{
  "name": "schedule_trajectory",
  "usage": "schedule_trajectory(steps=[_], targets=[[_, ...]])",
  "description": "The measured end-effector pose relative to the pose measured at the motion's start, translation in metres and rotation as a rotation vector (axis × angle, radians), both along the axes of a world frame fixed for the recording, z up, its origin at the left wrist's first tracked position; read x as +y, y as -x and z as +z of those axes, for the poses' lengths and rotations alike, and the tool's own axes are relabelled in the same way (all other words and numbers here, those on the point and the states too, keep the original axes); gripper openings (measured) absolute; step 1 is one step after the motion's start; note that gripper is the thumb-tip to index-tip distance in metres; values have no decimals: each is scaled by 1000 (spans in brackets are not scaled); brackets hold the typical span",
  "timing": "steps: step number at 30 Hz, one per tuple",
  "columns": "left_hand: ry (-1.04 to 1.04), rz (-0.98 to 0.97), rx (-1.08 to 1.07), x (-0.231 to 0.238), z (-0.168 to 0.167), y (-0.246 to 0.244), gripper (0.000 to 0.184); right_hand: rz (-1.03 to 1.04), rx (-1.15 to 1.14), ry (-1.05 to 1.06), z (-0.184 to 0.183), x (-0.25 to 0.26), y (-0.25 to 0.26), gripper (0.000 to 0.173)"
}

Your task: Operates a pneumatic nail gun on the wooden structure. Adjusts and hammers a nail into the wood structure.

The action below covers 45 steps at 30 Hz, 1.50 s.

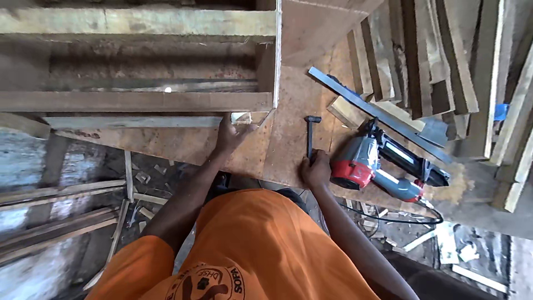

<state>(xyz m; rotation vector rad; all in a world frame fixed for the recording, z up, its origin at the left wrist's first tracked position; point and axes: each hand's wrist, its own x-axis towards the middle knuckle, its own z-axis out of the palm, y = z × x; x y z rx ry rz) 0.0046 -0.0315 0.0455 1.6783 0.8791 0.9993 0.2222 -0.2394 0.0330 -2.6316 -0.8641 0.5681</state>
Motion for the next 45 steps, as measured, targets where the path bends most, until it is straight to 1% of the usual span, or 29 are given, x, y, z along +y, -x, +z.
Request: schedule_trajectory(steps=[3,7,10,11,12,13,14,16,18,19,21,23,25,26,27,29,31,32,33,35,36,37,38,39,40,41,43,44,45], targets=[[-38,130,-71,-1,-5,-13,68,8,23,61,8,8,-2,35],[-15,158,-31,-2,-2,-17,62,-65,114,107,28,17,-3,37],[25,173,-1,-1,-4,-16,60,-157,259,5,27,13,-17,45],[19,181,-3,-1,-4,-16,60,-184,313,-39,25,11,-22,43],[17,184,-5,-1,-4,-16,61,-199,348,-85,28,10,-24,36],[14,189,4,-2,-2,-16,60,-196,366,-130,37,8,-23,32],[13,192,22,-3,-1,-16,60,-165,360,-191,48,5,-20,34],[27,198,61,-3,3,-16,58,8,348,-384,69,-4,-12,37],[10,214,34,-2,-1,-16,55,278,341,-521,87,-7,-4,36],[-1,219,10,-1,-3,-16,54,425,311,-530,94,-6,2,38],[14,202,-26,0,-5,-15,52,738,139,-494,104,4,14,47],[47,192,-41,-1,-3,-16,53,1021,-23,-479,100,21,20,55],[48,211,-52,0,-8,-19,56,1256,-152,-457,95,42,19,54],[65,210,-42,0,-8,-19,57,1326,-205,-420,94,54,16,52],[94,197,-27,-1,-6,-18,54,1347,-241,-351,94,64,11,51],[138,155,-14,1,-6,-15,46,1231,-233,-162,97,79,3,47],[128,143,27,2,-7,-14,44,1160,-239,-86,96,80,-1,46],[137,138,38,3,-5,-14,47,1186,-248,-111,97,78,-2,46],[153,133,36,4,-3,-14,50,1253,-276,-190,95,76,-2,48],[168,129,12,4,-4,-13,50,1333,-299,-291,91,73,-1,51],[154,122,17,4,-5,-12,50,1305,-293,-278,90,74,1,51],[121,112,51,4,-5,-11,49,1233,-263,-232,90,75,4,49],[79,107,79,3,-5,-10,46,1151,-225,-173,91,75,7,48],[70,97,85,1,-1,-8,42,1123,-224,-170,91,75,9,49],[103,90,76,1,1,-9,42,1148,-235,-203,91,74,9,49],[182,89,68,3,4,-10,45,1206,-240,-250,92,74,9,49],[207,106,115,7,5,-10,57,1299,-278,-342,86,77,6,50],[202,100,109,6,5,-9,57,1277,-270,-324,85,79,6,49],[191,77,96,5,6,-8,52,1213,-239,-266,86,79,8,48]])
